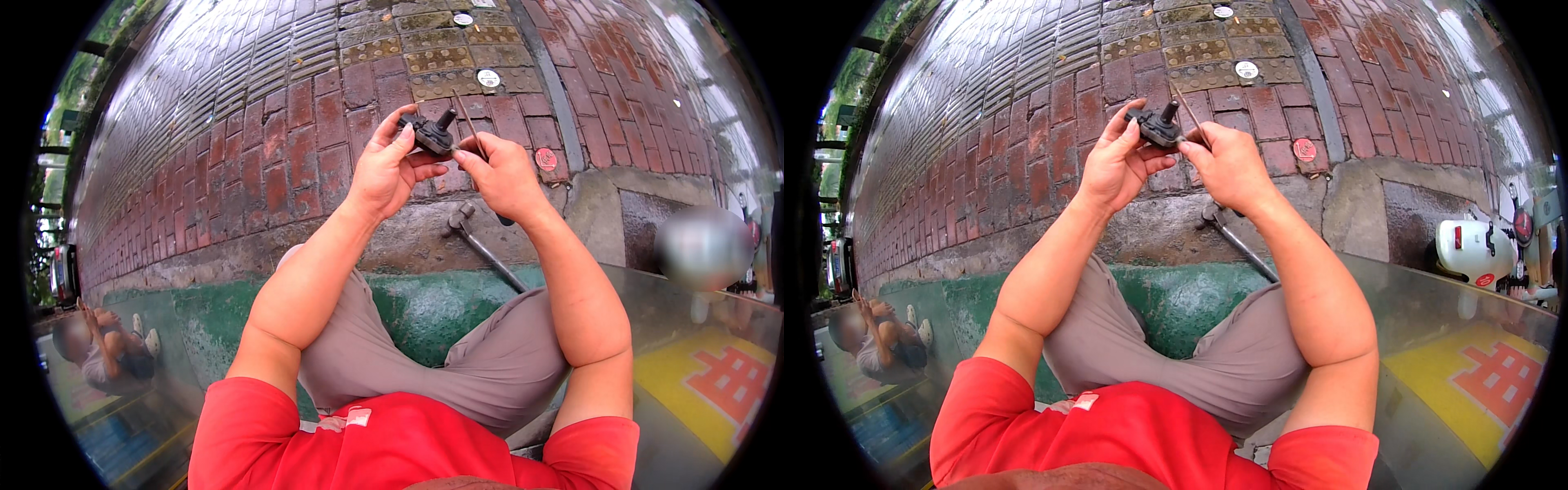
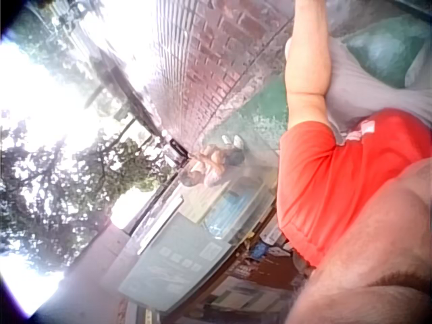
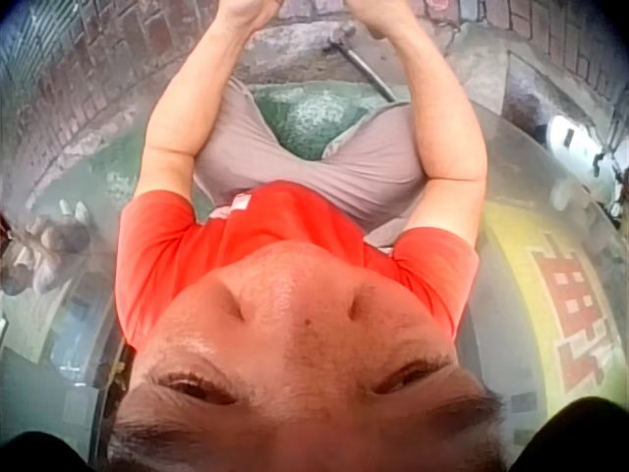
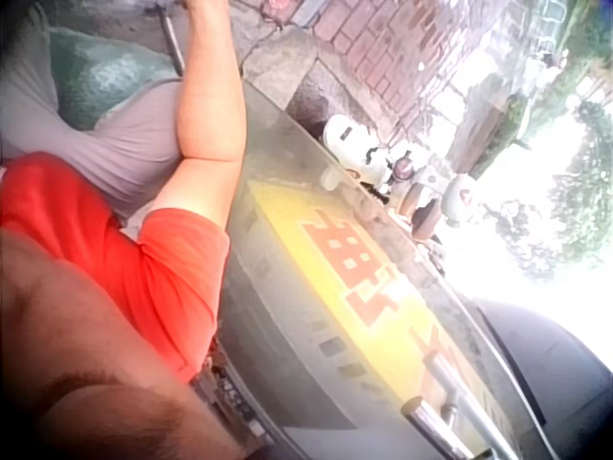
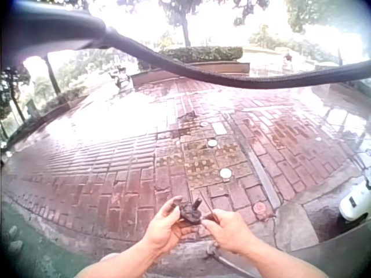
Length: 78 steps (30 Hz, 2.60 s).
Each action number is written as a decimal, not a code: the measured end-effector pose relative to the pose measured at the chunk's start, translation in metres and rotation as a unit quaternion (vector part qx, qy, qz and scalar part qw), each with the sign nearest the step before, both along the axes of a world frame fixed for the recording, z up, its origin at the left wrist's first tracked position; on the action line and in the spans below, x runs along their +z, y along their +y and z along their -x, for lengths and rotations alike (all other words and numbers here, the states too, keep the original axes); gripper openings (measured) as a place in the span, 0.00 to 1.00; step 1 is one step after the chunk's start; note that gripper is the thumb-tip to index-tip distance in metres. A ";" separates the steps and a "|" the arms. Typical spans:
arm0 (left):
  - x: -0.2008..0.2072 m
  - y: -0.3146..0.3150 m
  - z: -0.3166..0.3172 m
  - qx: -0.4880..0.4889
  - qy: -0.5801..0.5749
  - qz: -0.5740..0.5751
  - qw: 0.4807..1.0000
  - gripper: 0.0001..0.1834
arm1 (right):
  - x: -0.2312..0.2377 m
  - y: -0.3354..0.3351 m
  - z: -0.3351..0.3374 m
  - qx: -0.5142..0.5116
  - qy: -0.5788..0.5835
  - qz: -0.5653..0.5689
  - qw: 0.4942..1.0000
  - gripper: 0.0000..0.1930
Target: The person uses a screwdriver to pry and adjust a black mechanical part and uses a hammer to tap it while squatting on a green curb.
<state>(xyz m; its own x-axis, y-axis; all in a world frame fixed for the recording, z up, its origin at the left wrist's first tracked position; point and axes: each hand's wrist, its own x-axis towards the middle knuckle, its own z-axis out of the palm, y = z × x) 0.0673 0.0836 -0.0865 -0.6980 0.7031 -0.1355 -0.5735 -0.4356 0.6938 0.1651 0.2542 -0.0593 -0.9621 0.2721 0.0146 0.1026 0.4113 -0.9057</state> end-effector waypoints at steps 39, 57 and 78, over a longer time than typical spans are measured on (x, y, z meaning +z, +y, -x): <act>-0.007 0.000 -0.002 0.033 0.020 0.120 0.992 0.20 | -0.003 0.003 -0.001 -0.008 -0.049 0.027 0.998 0.14; -0.001 0.001 -0.004 0.025 0.038 0.172 0.984 0.25 | -0.004 0.006 0.001 -0.010 -0.072 0.038 0.997 0.17; 0.009 0.003 -0.005 0.019 0.023 0.198 0.980 0.20 | -0.003 0.007 0.000 -0.038 -0.140 0.207 0.968 0.17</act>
<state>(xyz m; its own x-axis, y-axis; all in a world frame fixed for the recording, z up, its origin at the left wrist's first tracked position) 0.0728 0.0862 -0.0775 -0.7344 0.5757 -0.3595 -0.5261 -0.1483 0.8374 0.1649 0.2613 -0.0619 -0.8899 0.2687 -0.3686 0.3831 0.0017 -0.9237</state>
